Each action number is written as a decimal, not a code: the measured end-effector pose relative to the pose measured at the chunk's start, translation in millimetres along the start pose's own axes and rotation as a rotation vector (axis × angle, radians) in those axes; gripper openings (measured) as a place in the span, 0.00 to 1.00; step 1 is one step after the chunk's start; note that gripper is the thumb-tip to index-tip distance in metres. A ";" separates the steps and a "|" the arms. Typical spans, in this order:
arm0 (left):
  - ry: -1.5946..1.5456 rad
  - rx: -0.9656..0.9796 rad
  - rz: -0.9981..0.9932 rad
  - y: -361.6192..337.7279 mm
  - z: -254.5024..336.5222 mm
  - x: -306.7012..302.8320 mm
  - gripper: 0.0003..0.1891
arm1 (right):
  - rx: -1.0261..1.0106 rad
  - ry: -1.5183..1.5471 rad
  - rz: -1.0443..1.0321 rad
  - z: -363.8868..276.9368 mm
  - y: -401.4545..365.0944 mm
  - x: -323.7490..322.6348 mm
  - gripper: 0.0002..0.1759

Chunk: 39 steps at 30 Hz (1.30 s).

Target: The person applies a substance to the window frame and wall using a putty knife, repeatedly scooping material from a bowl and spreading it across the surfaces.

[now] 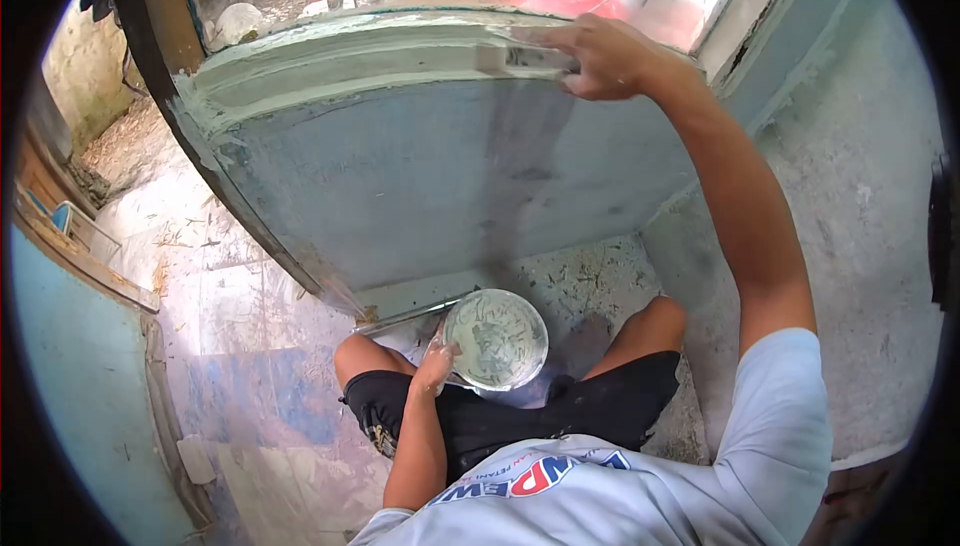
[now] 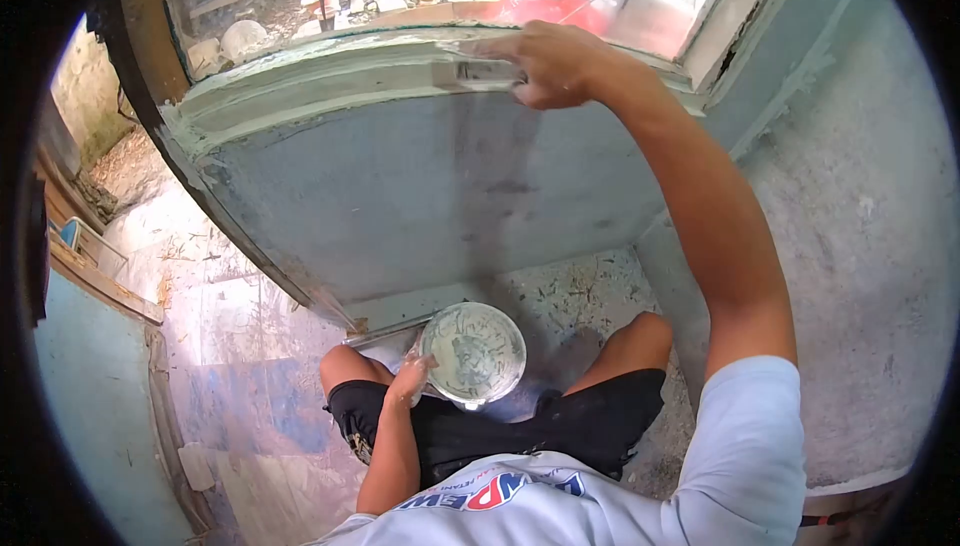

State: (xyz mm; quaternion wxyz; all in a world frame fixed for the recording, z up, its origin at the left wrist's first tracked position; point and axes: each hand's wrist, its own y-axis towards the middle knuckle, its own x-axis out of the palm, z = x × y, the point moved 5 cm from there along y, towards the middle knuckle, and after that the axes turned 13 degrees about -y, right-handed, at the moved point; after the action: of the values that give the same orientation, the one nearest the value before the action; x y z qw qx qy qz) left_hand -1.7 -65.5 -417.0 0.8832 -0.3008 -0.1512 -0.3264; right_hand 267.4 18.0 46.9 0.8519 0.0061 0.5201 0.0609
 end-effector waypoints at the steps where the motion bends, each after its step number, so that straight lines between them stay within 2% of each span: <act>1: 0.007 -0.011 0.006 -4.8 5.6 3.3 0.42 | 0.037 -0.026 -0.129 -2.8 8.5 0.1 0.38; 3: -0.010 -0.007 0.010 -4.1 1.4 2.1 0.42 | 0.019 -0.091 -0.138 -8.3 17.9 -5.5 0.40; 5: 0.023 -0.027 0.046 -18.9 20.8 14.8 0.43 | -0.126 0.023 -0.064 -10.8 27.9 2.2 0.38; 6: 0.045 -0.045 0.071 -24.4 27.8 19.4 0.43 | -0.081 0.027 -0.155 -8.7 30.5 0.2 0.41; 7: 0.067 -0.067 0.099 -27.2 29.5 20.8 0.43 | -0.086 0.028 -0.154 -6.5 30.4 1.6 0.41; 9: 0.034 -0.075 0.088 -14.3 8.4 7.7 0.43 | -0.099 0.101 -0.248 1.8 26.5 8.4 0.44; 11: -0.007 -0.078 0.081 -15.5 6.1 10.0 0.43 | -0.142 0.087 -0.203 8.7 21.8 7.8 0.44; 13: -0.059 -0.058 0.088 -21.7 14.3 14.9 0.42 | -0.050 0.062 -0.309 27.8 15.3 9.1 0.47; 15: 0.095 -0.096 0.135 -36.7 39.5 23.4 0.41 | 0.033 0.100 -0.400 52.7 -5.9 13.0 0.46; 16: 0.026 -0.007 0.056 -25.8 26.9 15.8 0.41 | 0.053 0.065 -0.424 65.5 -14.8 15.7 0.44; 17: 0.021 0.001 0.054 -18.7 10.8 5.7 0.41 | 0.095 0.063 -0.468 78.7 -24.6 15.8 0.42; 19: -0.023 0.033 0.029 -13.0 6.2 0.8 0.40 | 0.219 0.233 -0.570 66.6 -37.5 -5.9 0.41; 22: -0.003 0.000 0.039 -14.0 13.2 8.6 0.40 | -0.022 0.325 -0.278 39.9 -23.7 -4.2 0.48; 24: 0.008 -0.009 0.032 -12.5 14.3 11.8 0.39 | -0.049 0.357 -0.331 16.4 -10.7 -3.5 0.49; 26: 0.145 -0.027 0.125 -15.8 20.1 14.9 0.39 | 0.024 0.518 -0.424 -5.6 -5.2 -7.7 0.48; 31: 0.134 -0.028 0.093 -10.8 18.5 17.5 0.39 | 0.051 0.737 -0.377 -19.5 -5.7 1.5 0.48; 34: 0.015 -0.022 -0.025 -7.8 12.1 22.3 0.40 | 0.080 0.909 -0.313 -23.5 -4.8 7.2 0.44; 39: 0.051 -0.017 -0.022 3.7 -3.8 10.6 0.41 | -0.009 1.123 -0.297 -30.0 7.6 20.2 0.43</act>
State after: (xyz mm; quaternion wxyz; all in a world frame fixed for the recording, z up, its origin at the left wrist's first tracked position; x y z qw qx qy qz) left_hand 8.9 -70.9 -416.6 0.8806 -0.2982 -0.1289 -0.3449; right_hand 249.2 26.1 15.7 0.4450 -0.1040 0.8872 -0.0633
